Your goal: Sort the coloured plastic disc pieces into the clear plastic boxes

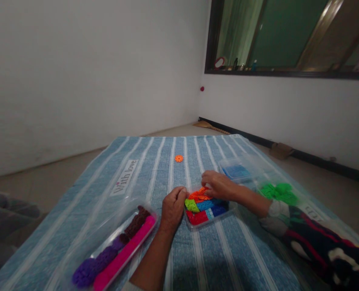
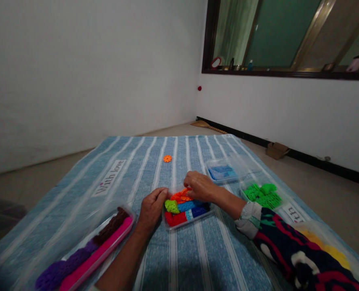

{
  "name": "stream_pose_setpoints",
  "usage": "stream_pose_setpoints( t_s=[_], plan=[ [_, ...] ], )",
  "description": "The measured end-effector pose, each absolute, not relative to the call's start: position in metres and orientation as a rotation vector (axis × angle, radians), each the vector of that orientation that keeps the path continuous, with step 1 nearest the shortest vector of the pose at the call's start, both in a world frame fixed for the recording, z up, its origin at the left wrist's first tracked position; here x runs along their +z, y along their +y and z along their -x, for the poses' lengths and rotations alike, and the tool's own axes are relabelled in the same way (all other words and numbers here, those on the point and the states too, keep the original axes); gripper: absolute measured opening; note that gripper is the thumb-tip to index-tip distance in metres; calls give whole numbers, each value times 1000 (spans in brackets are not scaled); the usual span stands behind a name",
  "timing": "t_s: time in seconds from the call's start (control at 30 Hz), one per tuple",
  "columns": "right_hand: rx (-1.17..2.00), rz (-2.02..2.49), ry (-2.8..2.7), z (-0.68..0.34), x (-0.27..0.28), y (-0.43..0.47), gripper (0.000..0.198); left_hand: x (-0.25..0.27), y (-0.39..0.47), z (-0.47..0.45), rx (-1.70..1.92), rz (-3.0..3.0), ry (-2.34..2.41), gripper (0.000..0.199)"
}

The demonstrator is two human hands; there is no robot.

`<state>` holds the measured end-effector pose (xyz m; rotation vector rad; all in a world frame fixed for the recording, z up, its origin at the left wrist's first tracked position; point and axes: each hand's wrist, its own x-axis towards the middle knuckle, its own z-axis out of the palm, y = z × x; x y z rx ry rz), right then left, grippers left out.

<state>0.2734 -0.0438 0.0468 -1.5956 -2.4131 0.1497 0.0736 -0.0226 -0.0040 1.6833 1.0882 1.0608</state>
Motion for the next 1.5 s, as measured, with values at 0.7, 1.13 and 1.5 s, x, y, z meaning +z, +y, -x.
stream_pose_setpoints(
  t_s=[0.7, 1.13, 1.5],
  plan=[
    [317, 1550, -2341, -286, 44, -42, 14, -3, -23, -74, 1052, -1702, 1126, 29],
    [342, 1593, -2370, -279, 58, -35, 17, -4, -23, -74, 1064, -1705, 1129, 29],
    [188, 1793, -2201, -275, 78, 58, 17, -5, -25, -71, 1040, -1700, 1079, 30]
  ],
)
